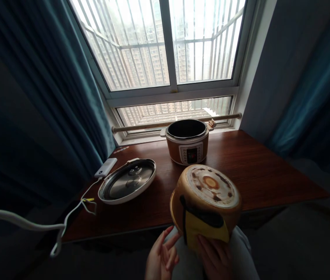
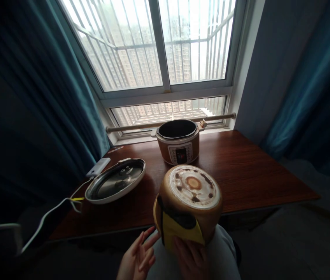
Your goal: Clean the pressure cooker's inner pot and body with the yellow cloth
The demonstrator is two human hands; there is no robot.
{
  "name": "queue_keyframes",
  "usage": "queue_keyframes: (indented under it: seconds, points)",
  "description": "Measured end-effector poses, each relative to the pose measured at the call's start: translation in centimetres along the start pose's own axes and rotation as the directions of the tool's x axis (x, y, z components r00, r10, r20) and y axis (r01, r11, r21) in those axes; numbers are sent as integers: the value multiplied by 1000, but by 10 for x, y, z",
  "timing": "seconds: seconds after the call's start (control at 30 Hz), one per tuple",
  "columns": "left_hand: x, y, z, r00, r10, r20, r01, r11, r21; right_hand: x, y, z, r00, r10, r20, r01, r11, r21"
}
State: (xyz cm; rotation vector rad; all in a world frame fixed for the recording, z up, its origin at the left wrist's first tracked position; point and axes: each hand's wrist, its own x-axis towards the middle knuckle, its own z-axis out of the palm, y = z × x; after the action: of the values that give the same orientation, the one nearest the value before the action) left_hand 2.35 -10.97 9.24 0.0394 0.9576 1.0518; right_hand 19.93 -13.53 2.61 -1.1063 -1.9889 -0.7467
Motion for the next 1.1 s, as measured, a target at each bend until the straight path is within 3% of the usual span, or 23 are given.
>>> queue_keyframes:
  seconds: [0.17,0.37,0.47,0.6,0.73,0.83,0.9,1.03,1.07,1.1]
  points:
    - [-8,-5,24,988,42,146,-45,999,21,8,19,-7,970,238,-48,-239,971,-23]
    - [-12,-7,63,909,61,412,-98,993,69,37,59,-23,952,301,-51,-305,947,-96]
    - [2,-11,67,908,95,407,-167,975,144,52,91,-26,933,356,-56,-360,926,-117]
    - [39,-26,62,954,73,290,-153,952,264,72,150,-19,866,500,-21,-498,857,-136]
    - [76,-49,76,982,46,183,-105,940,324,87,212,-9,716,698,-29,-698,714,-50]
    - [96,-60,103,969,96,229,-169,931,323,86,251,-9,577,809,-116,-807,586,71]
    - [104,-63,125,944,110,312,-201,939,278,80,278,-14,428,895,-127,-872,446,201]
    - [108,-69,162,877,64,476,-161,973,165,53,331,-30,-5,1000,28,-874,-18,485]
    - [108,-71,169,856,39,516,-137,979,153,44,342,-35,-78,995,61,-865,-98,493]
    - [107,-74,176,834,14,552,-113,983,147,36,352,-40,-115,991,68,-871,-134,473]
